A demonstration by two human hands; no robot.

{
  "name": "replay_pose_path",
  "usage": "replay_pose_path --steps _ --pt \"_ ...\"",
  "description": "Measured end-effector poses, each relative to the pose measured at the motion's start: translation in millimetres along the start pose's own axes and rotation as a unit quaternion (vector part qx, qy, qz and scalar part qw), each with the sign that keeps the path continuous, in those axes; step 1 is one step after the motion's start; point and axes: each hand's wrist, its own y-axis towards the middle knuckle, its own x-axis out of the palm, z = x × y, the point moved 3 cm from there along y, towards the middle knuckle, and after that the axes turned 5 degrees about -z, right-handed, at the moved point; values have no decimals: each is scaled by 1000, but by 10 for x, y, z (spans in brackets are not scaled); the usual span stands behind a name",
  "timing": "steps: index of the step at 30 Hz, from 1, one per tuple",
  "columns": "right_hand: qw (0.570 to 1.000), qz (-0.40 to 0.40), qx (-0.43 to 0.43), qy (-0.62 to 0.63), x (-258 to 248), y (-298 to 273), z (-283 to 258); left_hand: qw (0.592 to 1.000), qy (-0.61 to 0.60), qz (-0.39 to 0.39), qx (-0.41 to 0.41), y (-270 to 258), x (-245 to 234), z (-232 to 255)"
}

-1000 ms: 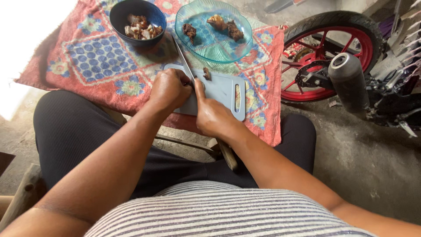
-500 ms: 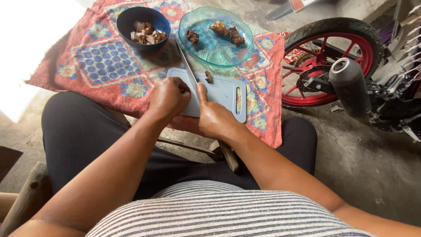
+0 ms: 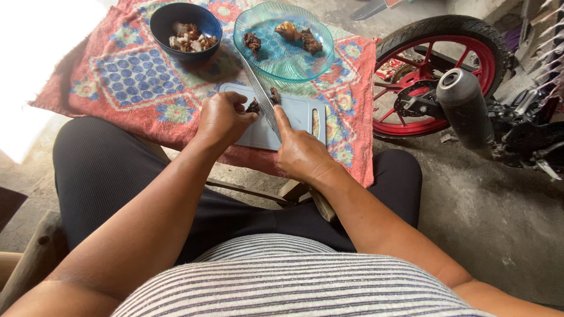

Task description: The person sits cross-legged on the floor and uses a knife to cut pieces of cooked meat on a cutting board. The cut pieces are placed into a blue bowl, while larger pieces remain on a glass plate.

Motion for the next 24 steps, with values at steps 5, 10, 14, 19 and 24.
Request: replay_pose_path --steps 5,10,14,19,24 --pt "1000 -13 18 6 -5 -160 -33 999 17 28 0 -38 -7 25" --pt "1000 -22 16 6 10 -245 -76 1000 7 21 -22 -59 12 75" --pt "999 -33 8 12 41 -202 -120 999 25 21 -18 -64 -16 127" --pt "999 -47 15 12 80 -158 -141 997 45 18 -59 6 -47 191" --pt "1000 -27 -6 11 99 -253 -116 991 22 -12 -133 71 -84 179"
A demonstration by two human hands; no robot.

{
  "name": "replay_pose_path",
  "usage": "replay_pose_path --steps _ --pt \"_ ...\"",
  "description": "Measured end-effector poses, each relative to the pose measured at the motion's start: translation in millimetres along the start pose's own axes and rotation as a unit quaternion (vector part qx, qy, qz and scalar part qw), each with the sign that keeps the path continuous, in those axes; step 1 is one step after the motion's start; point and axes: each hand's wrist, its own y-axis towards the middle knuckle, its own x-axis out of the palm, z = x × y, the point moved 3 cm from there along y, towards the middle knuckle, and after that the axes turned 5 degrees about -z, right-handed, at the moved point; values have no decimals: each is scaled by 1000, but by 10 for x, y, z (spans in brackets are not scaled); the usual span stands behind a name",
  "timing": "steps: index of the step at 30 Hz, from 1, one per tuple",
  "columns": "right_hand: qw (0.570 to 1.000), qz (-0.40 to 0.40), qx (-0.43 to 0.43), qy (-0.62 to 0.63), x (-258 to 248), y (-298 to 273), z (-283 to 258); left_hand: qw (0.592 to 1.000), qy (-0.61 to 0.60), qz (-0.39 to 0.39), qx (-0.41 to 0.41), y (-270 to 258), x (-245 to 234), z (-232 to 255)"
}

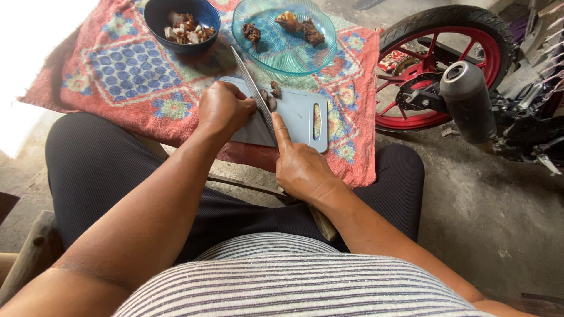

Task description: The person sits cross-legged on the floor and uses a knife to cut pieces of cooked meat on a cutting board. The cut pieces are placed into a blue bowl, while larger pieces remain on a glass plate.

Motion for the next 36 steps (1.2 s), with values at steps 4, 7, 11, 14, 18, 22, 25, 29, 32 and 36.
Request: replay_pose_path --steps 4,7,11,14,18,22,25,29,32,36 --pt "1000 12 2 6 -10 -43 22 1000 1 11 -7 1 -26 -11" --pt "1000 -2 14 -1 -13 -30 45 1000 -9 9 -8 -11 -15 4" --pt "1000 -11 -6 -17 49 44 7 1000 -10 6 -10 -16 -61 7" --pt "999 -4 -9 -35 80 82 19 1000 -2 -2 -23 0 -67 32" --pt "999 17 -29 -37 74 88 29 998 -20 -28 -49 24 -77 44" --pt "999 0 -13 -44 59 48 62 997 -44 -39 -48 37 -80 66" --pt "999 12 -20 -45 43 14 37 997 -37 -41 -53 24 -93 61" --pt "999 13 -18 -38 27 -11 27 997 -38 -40 -63 23 -102 79" --pt "999 6 -18 -29 22 -15 44 996 -50 -40 -62 24 -97 87" --pt "999 -4 -22 -44 11 56 13 993 -75 -56 -66 41 -90 59"
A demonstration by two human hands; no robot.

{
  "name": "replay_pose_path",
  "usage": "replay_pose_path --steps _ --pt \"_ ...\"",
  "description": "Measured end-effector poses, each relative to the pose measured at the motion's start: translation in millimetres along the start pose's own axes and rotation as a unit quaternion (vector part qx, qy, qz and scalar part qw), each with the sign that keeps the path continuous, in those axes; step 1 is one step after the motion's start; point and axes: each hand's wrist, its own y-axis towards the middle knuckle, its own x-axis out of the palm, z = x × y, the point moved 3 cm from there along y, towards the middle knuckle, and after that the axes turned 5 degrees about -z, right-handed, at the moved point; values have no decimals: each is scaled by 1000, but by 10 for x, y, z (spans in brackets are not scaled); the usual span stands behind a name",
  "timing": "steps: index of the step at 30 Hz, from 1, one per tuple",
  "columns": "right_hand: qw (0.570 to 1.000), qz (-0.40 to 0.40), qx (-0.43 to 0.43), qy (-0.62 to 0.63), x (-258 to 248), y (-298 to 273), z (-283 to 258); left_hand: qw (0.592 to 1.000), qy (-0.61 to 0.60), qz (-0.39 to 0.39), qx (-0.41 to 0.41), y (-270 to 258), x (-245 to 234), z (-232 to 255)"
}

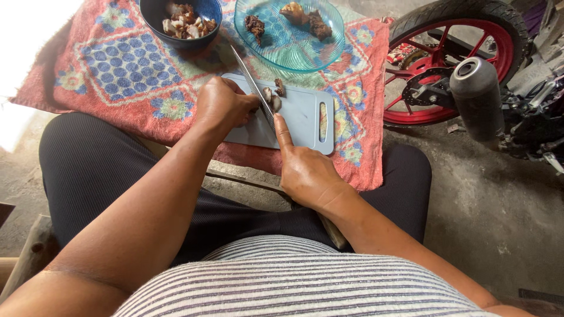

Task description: The person sits cross-legged on the floor and uses a knife to cut pieces of cooked meat on a cutting board. The cut pieces are placed into a blue bowl, while larger pieces remain on a glass plate.

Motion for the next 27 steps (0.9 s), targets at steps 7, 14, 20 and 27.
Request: replay_pose_path --steps 7,14,20,27 --pt "995 -81 52 8 -86 362 -165 1000 12 -15 8 67 -11 -26" --pt "998 -59 30 16 -74 101 -163 1000 17 0 20 19 -26 -37" --pt "994 -76 53 50 -100 478 -127 999 1 -14 29 18 17 -33" --pt "997 -62 39 29 31 296 -61 993 -115 -10 31 113 36 -155"
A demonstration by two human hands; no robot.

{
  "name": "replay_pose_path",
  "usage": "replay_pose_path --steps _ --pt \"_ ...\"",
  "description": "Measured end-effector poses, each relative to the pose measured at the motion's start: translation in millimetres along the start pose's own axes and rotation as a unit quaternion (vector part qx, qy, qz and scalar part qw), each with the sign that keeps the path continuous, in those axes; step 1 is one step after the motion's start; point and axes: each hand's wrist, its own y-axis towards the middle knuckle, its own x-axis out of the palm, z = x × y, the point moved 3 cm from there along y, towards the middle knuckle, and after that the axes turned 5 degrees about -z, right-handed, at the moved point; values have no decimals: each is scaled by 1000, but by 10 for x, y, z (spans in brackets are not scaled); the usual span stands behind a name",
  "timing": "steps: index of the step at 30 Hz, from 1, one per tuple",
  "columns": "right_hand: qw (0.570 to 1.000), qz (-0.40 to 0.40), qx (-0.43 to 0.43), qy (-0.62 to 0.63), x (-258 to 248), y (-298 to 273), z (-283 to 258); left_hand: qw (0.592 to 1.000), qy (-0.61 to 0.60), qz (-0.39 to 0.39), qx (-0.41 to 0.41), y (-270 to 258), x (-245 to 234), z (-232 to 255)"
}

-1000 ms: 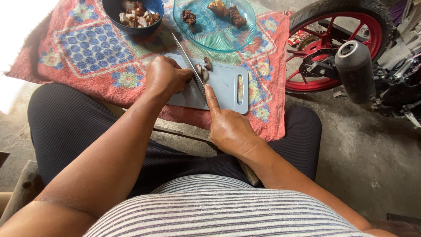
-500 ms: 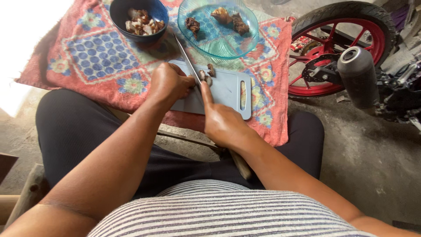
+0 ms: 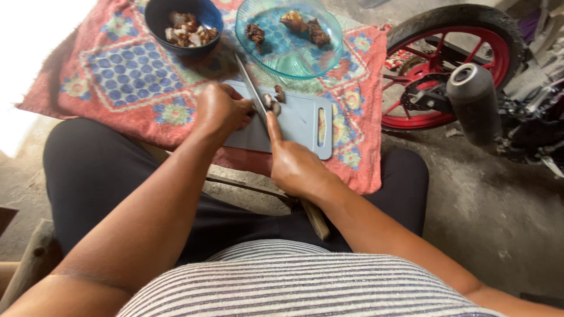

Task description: The person sits cross-legged on the floor and uses a knife to cut pieces of cooked meat on a cutting board. The cut pieces are placed into a blue bowl, while larger pieces remain on a glass plate.

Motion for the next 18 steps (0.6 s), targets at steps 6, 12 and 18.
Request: replay_pose_path --steps 6,12,18 --pt "999 -20 18 36 51 -94 130 1000 8 4 -11 44 -10 -102" --pt "998 55 -9 19 -67 10 110 997 -70 4 -17 -49 7 -164" --pt "996 83 -15 28 -137 -150 133 998 48 46 -2 -179 -13 -72"
